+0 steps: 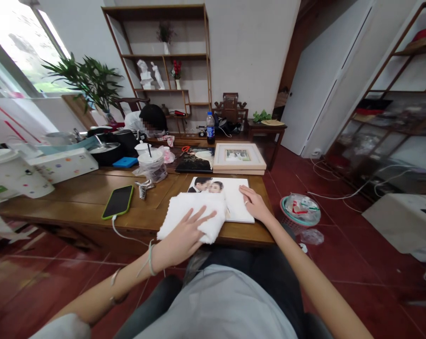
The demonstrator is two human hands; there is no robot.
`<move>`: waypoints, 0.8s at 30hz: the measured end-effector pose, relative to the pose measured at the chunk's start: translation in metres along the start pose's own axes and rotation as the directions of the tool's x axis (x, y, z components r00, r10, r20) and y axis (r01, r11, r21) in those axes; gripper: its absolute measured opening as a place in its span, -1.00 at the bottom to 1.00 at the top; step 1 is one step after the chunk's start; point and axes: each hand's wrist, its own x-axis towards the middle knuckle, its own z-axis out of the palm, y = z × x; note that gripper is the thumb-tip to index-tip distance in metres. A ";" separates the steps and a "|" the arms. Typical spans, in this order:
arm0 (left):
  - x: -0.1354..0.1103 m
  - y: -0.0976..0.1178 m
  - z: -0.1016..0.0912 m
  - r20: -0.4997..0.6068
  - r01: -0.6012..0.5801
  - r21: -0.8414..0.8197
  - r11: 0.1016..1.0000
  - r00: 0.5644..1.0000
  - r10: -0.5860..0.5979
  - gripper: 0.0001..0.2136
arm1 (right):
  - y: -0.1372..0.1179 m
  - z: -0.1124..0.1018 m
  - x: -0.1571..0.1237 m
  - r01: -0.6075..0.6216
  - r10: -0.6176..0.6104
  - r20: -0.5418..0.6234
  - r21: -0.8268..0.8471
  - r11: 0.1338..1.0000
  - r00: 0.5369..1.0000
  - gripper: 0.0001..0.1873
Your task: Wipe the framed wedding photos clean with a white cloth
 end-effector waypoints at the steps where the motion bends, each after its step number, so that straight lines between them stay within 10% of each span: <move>1: 0.003 -0.005 -0.001 0.003 0.002 -0.014 1.000 1.000 -0.002 -0.74 | 0.000 0.000 0.000 -0.002 0.002 0.001 0.000 1.000 1.000 -0.57; 15: 0.103 -0.110 0.022 -0.063 0.183 -0.005 0.983 0.981 -0.183 -0.65 | -0.003 -0.003 -0.001 -0.011 0.011 0.008 0.012 1.000 1.000 -0.58; 24: 0.064 -0.073 0.014 -0.044 0.189 0.030 0.982 0.981 -0.187 -0.71 | -0.003 -0.001 -0.001 -0.013 0.013 -0.002 0.025 1.000 1.000 -0.58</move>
